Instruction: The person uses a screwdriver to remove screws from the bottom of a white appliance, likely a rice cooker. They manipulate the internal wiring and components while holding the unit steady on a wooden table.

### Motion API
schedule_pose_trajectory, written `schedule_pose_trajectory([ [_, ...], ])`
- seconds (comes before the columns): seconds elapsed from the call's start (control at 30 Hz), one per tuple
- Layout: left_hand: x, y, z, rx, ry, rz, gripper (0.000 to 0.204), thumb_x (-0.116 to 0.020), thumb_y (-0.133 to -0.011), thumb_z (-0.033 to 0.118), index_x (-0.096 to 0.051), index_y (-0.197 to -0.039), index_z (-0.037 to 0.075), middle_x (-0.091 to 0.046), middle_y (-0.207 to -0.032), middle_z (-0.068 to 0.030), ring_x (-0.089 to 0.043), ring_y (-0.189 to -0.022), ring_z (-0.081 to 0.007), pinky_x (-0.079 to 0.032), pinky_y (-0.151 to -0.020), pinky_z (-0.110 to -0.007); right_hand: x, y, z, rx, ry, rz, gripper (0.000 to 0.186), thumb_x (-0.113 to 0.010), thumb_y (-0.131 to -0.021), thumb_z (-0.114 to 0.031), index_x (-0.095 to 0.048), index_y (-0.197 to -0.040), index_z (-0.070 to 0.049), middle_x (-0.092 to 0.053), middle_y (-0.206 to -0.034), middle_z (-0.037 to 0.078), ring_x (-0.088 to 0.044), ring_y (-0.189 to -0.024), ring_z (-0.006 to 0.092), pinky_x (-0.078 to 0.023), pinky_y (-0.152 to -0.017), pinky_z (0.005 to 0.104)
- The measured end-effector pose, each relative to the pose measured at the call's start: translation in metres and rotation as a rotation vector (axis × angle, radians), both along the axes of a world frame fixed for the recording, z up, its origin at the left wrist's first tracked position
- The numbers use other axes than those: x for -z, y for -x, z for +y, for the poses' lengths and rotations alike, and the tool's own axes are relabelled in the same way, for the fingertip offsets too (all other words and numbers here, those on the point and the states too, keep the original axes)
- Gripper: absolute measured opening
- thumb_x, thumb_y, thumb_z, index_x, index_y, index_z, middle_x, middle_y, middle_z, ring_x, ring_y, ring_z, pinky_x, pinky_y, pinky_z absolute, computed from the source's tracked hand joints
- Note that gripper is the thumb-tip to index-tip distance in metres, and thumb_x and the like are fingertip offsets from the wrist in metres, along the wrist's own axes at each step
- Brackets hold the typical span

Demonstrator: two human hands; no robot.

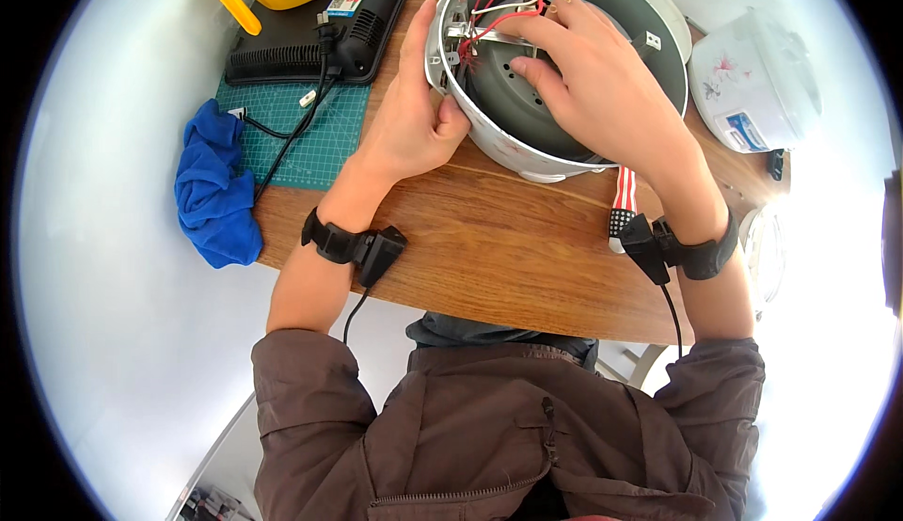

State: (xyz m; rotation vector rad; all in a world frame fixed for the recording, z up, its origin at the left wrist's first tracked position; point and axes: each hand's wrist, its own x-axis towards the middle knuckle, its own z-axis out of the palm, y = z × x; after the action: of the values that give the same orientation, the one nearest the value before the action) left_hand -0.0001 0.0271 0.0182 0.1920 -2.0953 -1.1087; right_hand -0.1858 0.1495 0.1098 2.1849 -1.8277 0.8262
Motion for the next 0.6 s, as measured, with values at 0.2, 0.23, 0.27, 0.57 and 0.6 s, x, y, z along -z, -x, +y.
schedule_pose_trajectory([
  [0.2, 0.008, 0.002, -0.005, -0.020, 0.098, 0.037, 0.091, -0.046, -0.086, -0.010, 0.002, -0.162, 0.001, -0.044, -0.152, -0.0192, -0.049, -0.136, -0.0264, -0.039, -0.113, -0.034, -0.006, -0.002, 0.004, 0.035, -0.081, -0.040, 0.030, -0.065, -0.092, -0.008, -0.066, -0.122, -0.009, -0.063, -0.121, 0.014, -0.059, -0.116, 0.0355, -0.047, -0.099, 0.0440],
  [0.23, 0.005, 0.000, -0.008, 0.003, 0.078, 0.031, 0.091, -0.046, -0.086, -0.009, 0.003, -0.162, 0.001, -0.044, -0.152, -0.0193, -0.049, -0.136, -0.0264, -0.039, -0.114, -0.035, -0.011, -0.003, 0.005, 0.034, -0.088, -0.039, 0.030, -0.065, -0.092, -0.008, -0.066, -0.122, -0.009, -0.063, -0.121, 0.014, -0.059, -0.115, 0.0353, -0.047, -0.099, 0.0439],
  [0.27, 0.004, -0.002, -0.010, 0.025, 0.056, 0.031, 0.091, -0.046, -0.087, -0.008, 0.004, -0.162, 0.001, -0.044, -0.152, -0.0195, -0.049, -0.136, -0.0265, -0.038, -0.114, -0.035, -0.013, -0.003, 0.006, 0.032, -0.095, -0.033, 0.030, -0.065, -0.092, -0.008, -0.066, -0.122, -0.009, -0.063, -0.121, 0.014, -0.059, -0.115, 0.0351, -0.047, -0.099, 0.0439],
  [0.57, 0.012, 0.010, -0.019, 0.141, 0.046, 0.031, 0.115, -0.064, -0.090, 0.067, -0.005, -0.162, -0.001, -0.020, -0.166, -0.0198, -0.021, -0.155, -0.0309, -0.023, -0.124, -0.043, -0.014, 0.002, 0.005, -0.040, -0.058, -0.045, 0.028, -0.061, -0.094, -0.006, -0.064, -0.122, -0.007, -0.062, -0.122, 0.012, -0.060, -0.111, 0.0322, -0.048, -0.096, 0.0402],
  [0.6, 0.014, 0.011, -0.018, 0.144, -0.001, 0.069, 0.113, -0.060, -0.091, 0.067, -0.005, -0.162, -0.002, -0.019, -0.166, -0.0204, -0.020, -0.155, -0.0312, -0.022, -0.124, -0.043, -0.016, 0.001, 0.005, -0.020, -0.111, -0.084, 0.029, -0.061, -0.094, -0.006, -0.064, -0.123, -0.008, -0.062, -0.122, 0.012, -0.060, -0.109, 0.0313, -0.048, -0.094, 0.0394],
])
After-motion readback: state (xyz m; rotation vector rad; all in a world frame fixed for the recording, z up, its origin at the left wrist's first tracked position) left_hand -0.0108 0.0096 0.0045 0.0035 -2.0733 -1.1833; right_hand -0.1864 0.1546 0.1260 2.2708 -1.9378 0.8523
